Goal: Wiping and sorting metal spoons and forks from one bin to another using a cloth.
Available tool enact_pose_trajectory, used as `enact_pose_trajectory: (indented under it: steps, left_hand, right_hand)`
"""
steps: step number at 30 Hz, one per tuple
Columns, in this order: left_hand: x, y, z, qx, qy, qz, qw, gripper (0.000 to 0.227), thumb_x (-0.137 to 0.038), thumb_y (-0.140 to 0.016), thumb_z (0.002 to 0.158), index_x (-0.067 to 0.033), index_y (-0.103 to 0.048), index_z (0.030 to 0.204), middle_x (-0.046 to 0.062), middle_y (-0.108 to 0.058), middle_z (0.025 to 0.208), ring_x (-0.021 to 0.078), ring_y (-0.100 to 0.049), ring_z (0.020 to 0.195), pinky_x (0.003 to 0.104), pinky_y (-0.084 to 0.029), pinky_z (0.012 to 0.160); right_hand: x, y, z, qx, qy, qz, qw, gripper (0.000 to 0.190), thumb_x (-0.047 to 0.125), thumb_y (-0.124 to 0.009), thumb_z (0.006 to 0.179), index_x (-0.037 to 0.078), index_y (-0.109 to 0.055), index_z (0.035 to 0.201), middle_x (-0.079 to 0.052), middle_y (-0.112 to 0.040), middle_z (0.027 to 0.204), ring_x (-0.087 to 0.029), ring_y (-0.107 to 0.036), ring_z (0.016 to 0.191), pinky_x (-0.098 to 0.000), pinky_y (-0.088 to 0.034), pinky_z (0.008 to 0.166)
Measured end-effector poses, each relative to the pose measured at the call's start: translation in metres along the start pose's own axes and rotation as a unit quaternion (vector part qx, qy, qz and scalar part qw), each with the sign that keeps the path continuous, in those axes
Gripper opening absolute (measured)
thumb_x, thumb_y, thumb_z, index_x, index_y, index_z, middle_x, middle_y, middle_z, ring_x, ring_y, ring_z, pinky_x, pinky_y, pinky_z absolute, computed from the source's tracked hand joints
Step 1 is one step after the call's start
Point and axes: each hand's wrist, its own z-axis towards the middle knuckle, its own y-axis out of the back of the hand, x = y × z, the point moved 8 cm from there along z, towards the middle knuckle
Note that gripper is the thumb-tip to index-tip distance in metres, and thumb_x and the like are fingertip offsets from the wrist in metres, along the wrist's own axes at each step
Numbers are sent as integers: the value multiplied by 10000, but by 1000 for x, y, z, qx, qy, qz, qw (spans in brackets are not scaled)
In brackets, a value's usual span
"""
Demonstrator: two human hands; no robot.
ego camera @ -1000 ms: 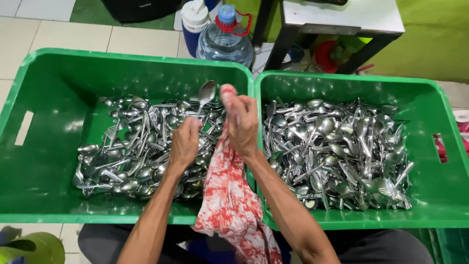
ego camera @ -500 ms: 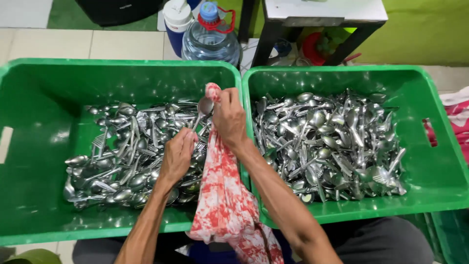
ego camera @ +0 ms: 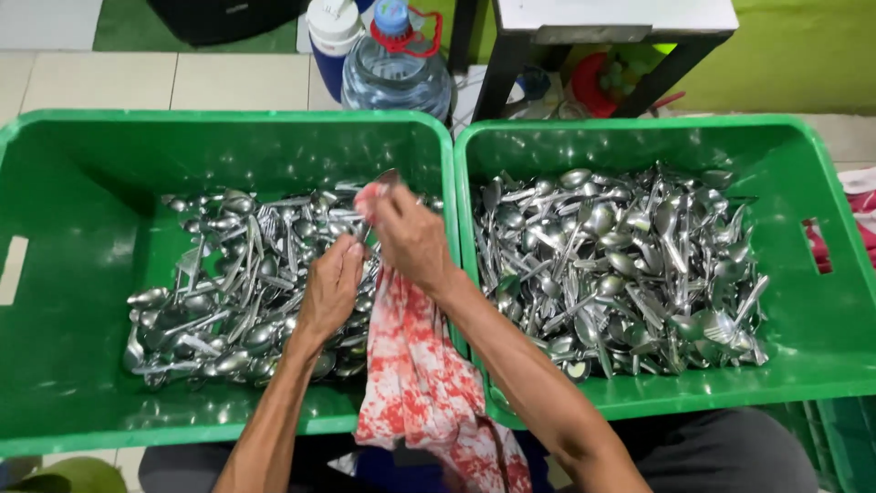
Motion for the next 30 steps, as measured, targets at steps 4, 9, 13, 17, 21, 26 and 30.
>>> enact_pose_trajectory:
  steps: [4, 9, 13, 17, 21, 26, 30]
  left_hand:
    - [-30, -1, 6, 27, 7, -5, 1000, 240, -147, -465, 1063, -83, -661, 941, 89, -535, 552, 214, -520, 547, 353, -455, 578]
    - [-21, 12, 4, 2, 84, -31, 996, 339, -183, -392, 1080, -60, -695, 994, 109, -497, 589, 250, -483, 591, 387, -463, 640]
    - [-17, 18, 4, -36, 111, -57, 992, 259, -178, -453, 1028, -84, -680, 946, 55, -485, 600, 187, -472, 581, 338, -432, 617]
    - [-23, 16, 6, -43, 44, -22, 998, 276, -131, -378, 1077, -38, -619, 979, 40, -519, 653, 154, -442, 562, 318, -386, 556]
    - [-14, 14, 5, -34, -27, 15, 999, 264, -197, -422, 1103, -54, -599, 970, 114, -542, 610, 261, -520, 540, 392, -430, 558]
    - [-14, 14, 2, -37, -68, 18, 997, 225, -144, -464, 1094, -81, -639, 967, 62, -564, 565, 184, -502, 488, 322, -428, 522]
    - [-36, 17, 0, -58, -55, 37, 996, 193, -150, -482, 1090, -70, -642, 1019, 88, -588, 581, 239, -552, 502, 374, -467, 543]
  right_hand:
    - [-18, 26, 13, -101, -71, -78, 989, 107, 83, -589, 877, 99, -573, 982, -70, -484, 917, -340, -635, 712, -412, -541, 562]
    - [-35, 45, 10, -158, -162, 81, 971, 124, 92, -510, 985, 52, -583, 1077, -88, -490, 939, -420, -598, 797, -467, -513, 656]
    - [-26, 48, 9, -192, -156, 102, 963, 214, 184, -521, 1018, 34, -616, 1137, -98, -493, 962, -347, -588, 864, -387, -505, 772]
    - [13, 17, 7, -99, -32, 9, 995, 163, 230, -680, 946, 228, -734, 1100, -2, -565, 1034, -289, -683, 728, -374, -588, 630]
    - [3, 21, 10, -88, -21, -19, 996, 150, 256, -607, 1005, 228, -718, 1101, 13, -554, 1006, -277, -681, 742, -363, -570, 613]
    - [-56, 26, 10, -103, -216, 127, 963, 161, 141, -562, 1010, 71, -679, 1097, -132, -573, 945, -418, -644, 885, -459, -534, 774]
    - [-37, 38, 4, -158, -184, 123, 962, 183, 148, -528, 1040, 82, -653, 1156, -103, -536, 974, -378, -626, 862, -443, -528, 755]
